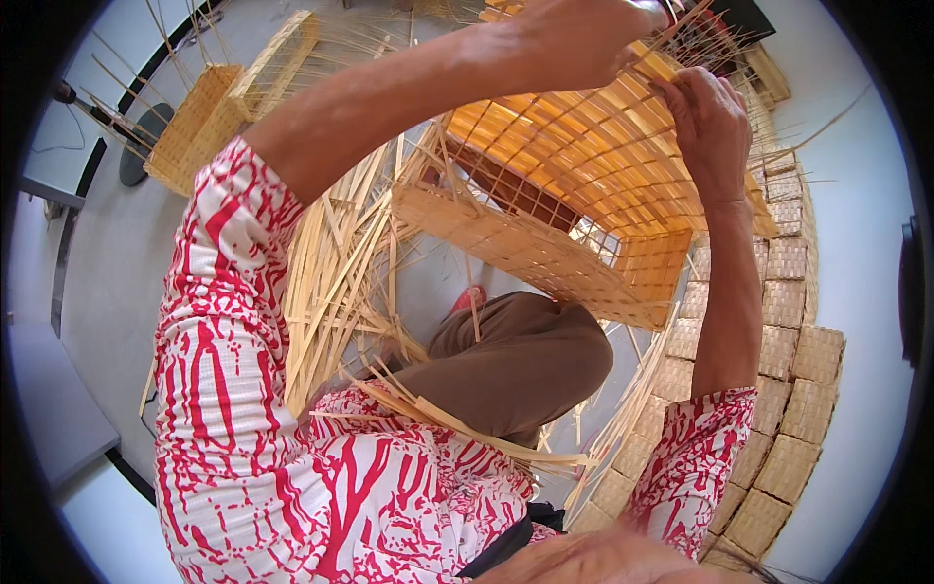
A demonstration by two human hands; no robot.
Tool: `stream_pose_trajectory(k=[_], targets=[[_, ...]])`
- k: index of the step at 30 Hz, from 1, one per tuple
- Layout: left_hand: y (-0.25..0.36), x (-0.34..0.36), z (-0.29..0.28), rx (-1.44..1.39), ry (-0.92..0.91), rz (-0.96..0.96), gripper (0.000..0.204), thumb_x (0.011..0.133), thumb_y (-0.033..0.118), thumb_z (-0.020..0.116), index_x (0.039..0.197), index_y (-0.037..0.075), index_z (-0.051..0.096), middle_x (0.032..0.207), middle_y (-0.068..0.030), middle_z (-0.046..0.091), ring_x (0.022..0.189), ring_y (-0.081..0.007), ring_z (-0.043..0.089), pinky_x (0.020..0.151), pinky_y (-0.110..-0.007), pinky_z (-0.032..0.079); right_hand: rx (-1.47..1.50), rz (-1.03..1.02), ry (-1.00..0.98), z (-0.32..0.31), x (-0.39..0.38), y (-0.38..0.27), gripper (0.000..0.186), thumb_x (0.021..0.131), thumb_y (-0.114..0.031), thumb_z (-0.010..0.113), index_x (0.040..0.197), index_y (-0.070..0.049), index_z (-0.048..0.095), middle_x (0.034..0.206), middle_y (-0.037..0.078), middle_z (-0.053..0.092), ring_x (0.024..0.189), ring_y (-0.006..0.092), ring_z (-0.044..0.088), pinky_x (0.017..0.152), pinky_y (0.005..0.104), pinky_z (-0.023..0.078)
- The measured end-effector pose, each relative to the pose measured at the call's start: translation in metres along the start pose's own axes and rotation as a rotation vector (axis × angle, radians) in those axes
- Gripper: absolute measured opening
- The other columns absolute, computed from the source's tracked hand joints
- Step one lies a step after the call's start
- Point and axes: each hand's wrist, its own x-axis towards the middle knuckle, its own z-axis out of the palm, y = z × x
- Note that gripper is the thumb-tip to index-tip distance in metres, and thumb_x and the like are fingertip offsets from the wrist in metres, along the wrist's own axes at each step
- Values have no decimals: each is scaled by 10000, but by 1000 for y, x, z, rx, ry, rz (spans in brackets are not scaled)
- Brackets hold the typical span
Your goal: The person weaves thin bamboo strips into a rectangular basket by hand, interlacing them through the vertical frame. They periodically rotate the basket to continue weaving along different edges.
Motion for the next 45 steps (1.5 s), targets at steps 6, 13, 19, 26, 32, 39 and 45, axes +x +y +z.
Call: stream_pose_trajectory(k=[6,13,19,26,32,39,45], targets=[[-31,-39,-23,263,634,91,425,836,47,775,1235,38,630,1118,-151,660,824,-250,683,775,-363,581,91,-33,35,-7,-6,-4,249,934,-298,740,866,-84,631,796,54,652,825,280,646,789,395,479],[-40,-68,-34,-460,117,-294,177,918,153,784,1070,68,754,901,-12,747,813,-75,688,715,-233,564,146,-40,0,-16,-4,-5,186,917,-249,761,940,-87,672,899,51,695,893,263,639,848,401,460],[-55,-81,-32,-398,135,-325,200,917,220,799,1077,102,776,925,-14,767,862,-78,722,748,-228,592,99,-164,225,-32,21,-43,210,915,-216,754,1089,-100,733,1120,28,729,1087,239,632,987,396,438],[-52,-73,-38,-613,122,-215,205,932,224,789,1065,69,775,898,-18,757,855,-73,711,769,-220,588,-179,-638,162,-29,103,-91,161,876,-111,718,1036,-98,732,1114,49,718,1091,230,666,990,381,499],[-50,-66,-34,-667,124,-347,130,933,135,761,1012,33,751,849,5,718,808,-45,635,719,-210,525,-85,-878,178,-20,127,-62,224,682,-180,659,894,-107,659,990,15,638,1030,241,606,978,445,487],[-43,-59,-34,-900,126,-429,101,945,82,710,971,-11,741,830,21,694,761,-32,588,651,-206,469,-92,-1006,-5,-20,144,-48,234,690,-193,666,911,-116,652,975,12,633,997,208,617,897,370,494],[-42,-57,-26,-862,181,-494,93,946,56,691,960,-25,734,822,26,689,746,-28,579,632,-208,455,-217,-745,-348,-36,136,-69,176,810,-183,657,965,-101,652,1004,65,644,998,253,639,845,383,508]])
